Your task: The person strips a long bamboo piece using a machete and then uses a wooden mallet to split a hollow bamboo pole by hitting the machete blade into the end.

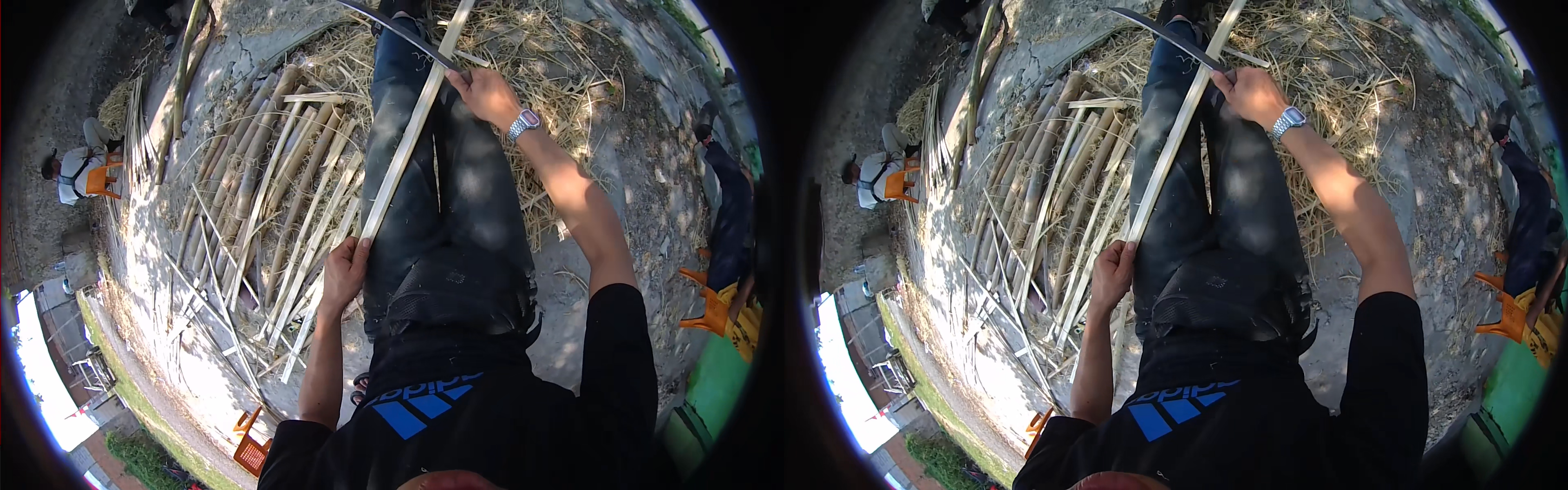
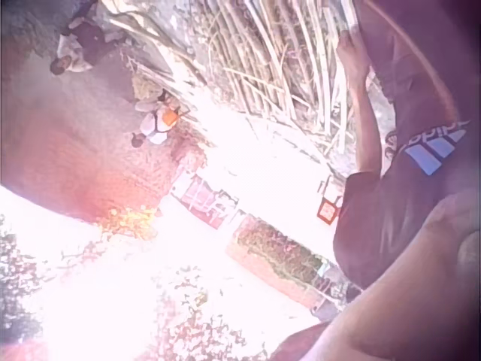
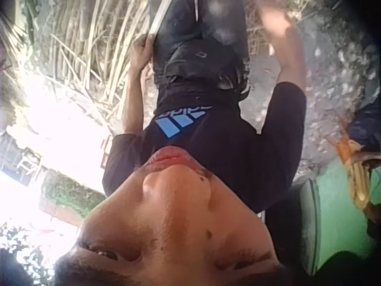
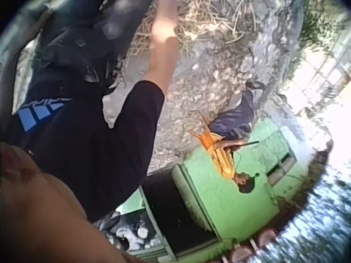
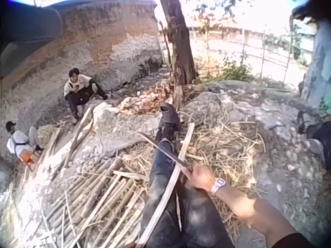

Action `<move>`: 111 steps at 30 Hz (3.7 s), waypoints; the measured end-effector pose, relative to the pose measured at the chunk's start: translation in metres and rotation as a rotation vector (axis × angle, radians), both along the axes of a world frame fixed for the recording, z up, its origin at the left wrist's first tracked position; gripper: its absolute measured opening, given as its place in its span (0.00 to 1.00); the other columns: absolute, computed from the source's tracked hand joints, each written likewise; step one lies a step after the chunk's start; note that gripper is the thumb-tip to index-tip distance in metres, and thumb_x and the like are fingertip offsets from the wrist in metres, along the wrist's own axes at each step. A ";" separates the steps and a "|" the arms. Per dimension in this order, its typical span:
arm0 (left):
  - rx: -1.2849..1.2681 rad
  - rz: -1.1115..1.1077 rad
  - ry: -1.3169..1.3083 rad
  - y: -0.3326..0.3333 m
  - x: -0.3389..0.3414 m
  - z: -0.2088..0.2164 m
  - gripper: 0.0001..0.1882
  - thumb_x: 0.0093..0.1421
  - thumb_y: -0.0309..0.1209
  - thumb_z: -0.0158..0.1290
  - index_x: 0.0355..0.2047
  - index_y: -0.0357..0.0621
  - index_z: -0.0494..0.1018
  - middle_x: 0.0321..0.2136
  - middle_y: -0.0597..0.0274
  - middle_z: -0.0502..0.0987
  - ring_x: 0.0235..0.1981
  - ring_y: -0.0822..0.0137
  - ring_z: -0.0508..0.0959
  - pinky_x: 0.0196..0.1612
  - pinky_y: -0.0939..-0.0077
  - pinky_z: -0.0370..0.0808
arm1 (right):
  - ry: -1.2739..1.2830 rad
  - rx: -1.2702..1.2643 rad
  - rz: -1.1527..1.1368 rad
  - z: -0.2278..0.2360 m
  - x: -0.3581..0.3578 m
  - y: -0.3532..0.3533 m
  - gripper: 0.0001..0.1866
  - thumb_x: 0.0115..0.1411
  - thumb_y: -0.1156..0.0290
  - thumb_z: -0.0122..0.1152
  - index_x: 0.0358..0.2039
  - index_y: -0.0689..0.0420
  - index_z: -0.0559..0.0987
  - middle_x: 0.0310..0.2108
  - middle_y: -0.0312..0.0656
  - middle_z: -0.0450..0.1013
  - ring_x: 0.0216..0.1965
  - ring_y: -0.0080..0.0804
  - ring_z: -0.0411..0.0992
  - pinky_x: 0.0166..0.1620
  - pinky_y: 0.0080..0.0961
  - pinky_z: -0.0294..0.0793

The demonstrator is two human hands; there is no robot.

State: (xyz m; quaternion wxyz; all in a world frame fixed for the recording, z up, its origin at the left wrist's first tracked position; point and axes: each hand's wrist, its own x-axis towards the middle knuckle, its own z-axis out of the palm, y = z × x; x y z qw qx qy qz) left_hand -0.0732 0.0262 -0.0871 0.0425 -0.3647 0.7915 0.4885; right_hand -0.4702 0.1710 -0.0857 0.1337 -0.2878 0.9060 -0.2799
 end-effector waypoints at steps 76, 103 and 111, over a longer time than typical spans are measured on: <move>-0.306 -0.001 0.157 -0.038 0.049 -0.065 0.29 0.70 0.50 0.49 0.20 0.36 0.66 0.11 0.52 0.61 0.15 0.57 0.61 0.23 0.59 0.60 | -0.213 -0.501 -0.375 -0.019 0.077 0.069 0.27 0.67 0.49 0.59 0.27 0.64 0.80 0.16 0.39 0.72 0.19 0.25 0.71 0.27 0.26 0.70; -0.022 -0.106 0.011 -0.120 0.074 -0.109 0.40 0.69 0.58 0.45 0.12 0.34 0.59 0.09 0.59 0.55 0.16 0.65 0.56 0.24 0.59 0.57 | -0.470 -0.538 -0.403 0.032 0.074 0.038 0.26 0.65 0.45 0.62 0.28 0.59 0.79 0.18 0.31 0.69 0.15 0.15 0.63 0.19 0.16 0.63; 0.081 -0.042 -0.033 -0.110 0.068 -0.093 0.38 0.68 0.59 0.47 0.11 0.38 0.62 0.09 0.64 0.58 0.16 0.69 0.57 0.23 0.62 0.56 | -0.208 -0.157 0.027 0.009 0.122 0.011 0.26 0.70 0.51 0.53 0.24 0.61 0.78 0.13 0.43 0.71 0.13 0.37 0.72 0.19 0.35 0.69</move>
